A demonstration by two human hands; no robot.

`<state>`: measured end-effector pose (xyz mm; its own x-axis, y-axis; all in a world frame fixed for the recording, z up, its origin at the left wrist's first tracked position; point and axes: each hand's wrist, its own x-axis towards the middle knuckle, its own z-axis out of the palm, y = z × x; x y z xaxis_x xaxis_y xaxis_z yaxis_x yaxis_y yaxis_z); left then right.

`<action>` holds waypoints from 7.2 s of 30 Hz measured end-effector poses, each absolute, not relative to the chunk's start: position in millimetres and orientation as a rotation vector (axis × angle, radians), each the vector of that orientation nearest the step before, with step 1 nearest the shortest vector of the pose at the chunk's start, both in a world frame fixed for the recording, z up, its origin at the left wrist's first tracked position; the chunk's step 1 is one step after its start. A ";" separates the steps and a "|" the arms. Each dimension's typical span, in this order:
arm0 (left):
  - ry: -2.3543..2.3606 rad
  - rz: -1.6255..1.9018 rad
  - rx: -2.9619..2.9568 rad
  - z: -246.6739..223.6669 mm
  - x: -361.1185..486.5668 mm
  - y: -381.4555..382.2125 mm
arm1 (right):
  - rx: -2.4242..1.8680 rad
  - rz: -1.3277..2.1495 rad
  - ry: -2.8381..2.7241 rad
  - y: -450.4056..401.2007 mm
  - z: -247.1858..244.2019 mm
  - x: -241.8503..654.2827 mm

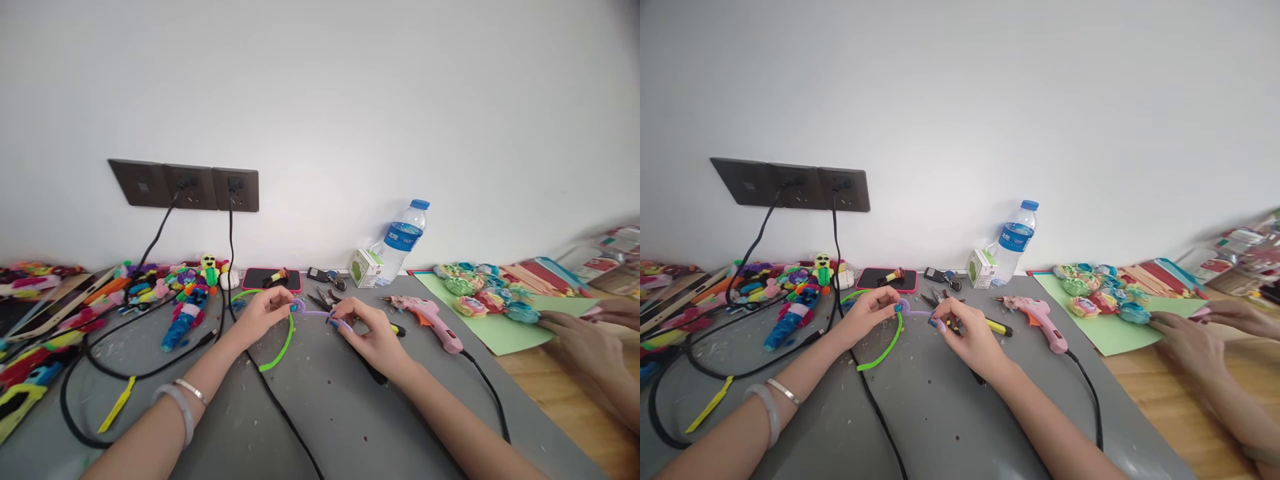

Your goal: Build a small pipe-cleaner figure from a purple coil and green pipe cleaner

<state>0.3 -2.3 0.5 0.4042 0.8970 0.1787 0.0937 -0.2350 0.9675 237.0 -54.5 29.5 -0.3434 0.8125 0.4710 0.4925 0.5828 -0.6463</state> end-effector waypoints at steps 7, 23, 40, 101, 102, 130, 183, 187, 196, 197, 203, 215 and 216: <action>0.889 0.947 1.625 3.8 1.7 -3.5 | -1.024 0.503 -1.988 -54.1 27.7 237.3; 0.909 0.811 1.749 3.1 2.4 -4.9 | -0.979 0.568 -1.939 -53.2 24.3 238.8; 0.904 0.694 1.873 5.9 2.9 -9.3 | -1.006 0.561 -1.977 -52.7 23.9 237.0; 0.861 0.959 1.532 4.8 2.0 -5.0 | -1.084 0.752 -1.753 -47.2 18.2 238.1; 0.846 0.974 1.507 4.2 2.4 -4.9 | -1.083 0.757 -1.749 -47.2 18.3 238.1; 0.926 0.977 1.461 1.3 0.0 -3.1 | -1.048 0.557 -1.814 -47.2 16.5 239.0; 0.868 0.813 1.604 4.5 5.1 -6.3 | -0.996 0.763 -1.800 -50.6 20.5 235.3; 0.868 0.787 1.666 8.6 5.7 -9.1 | -0.982 0.776 -1.814 -51.7 20.9 234.7; 0.853 0.724 1.810 7.4 4.3 -10.3 | -0.995 0.803 -1.825 -52.1 22.4 234.0; 0.857 0.716 1.822 7.1 4.4 -10.4 | -1.002 0.807 -1.829 -52.2 22.5 234.0; 0.843 0.694 1.843 5.1 4.3 -10.7 | -1.021 0.801 -1.854 -52.0 21.8 234.2; 0.740 0.642 1.836 1.9 5.1 -10.8 | -1.055 0.750 -1.890 -52.7 21.5 233.5; 0.736 0.636 1.842 1.4 5.2 -10.5 | -1.059 0.741 -1.898 -52.7 21.2 233.4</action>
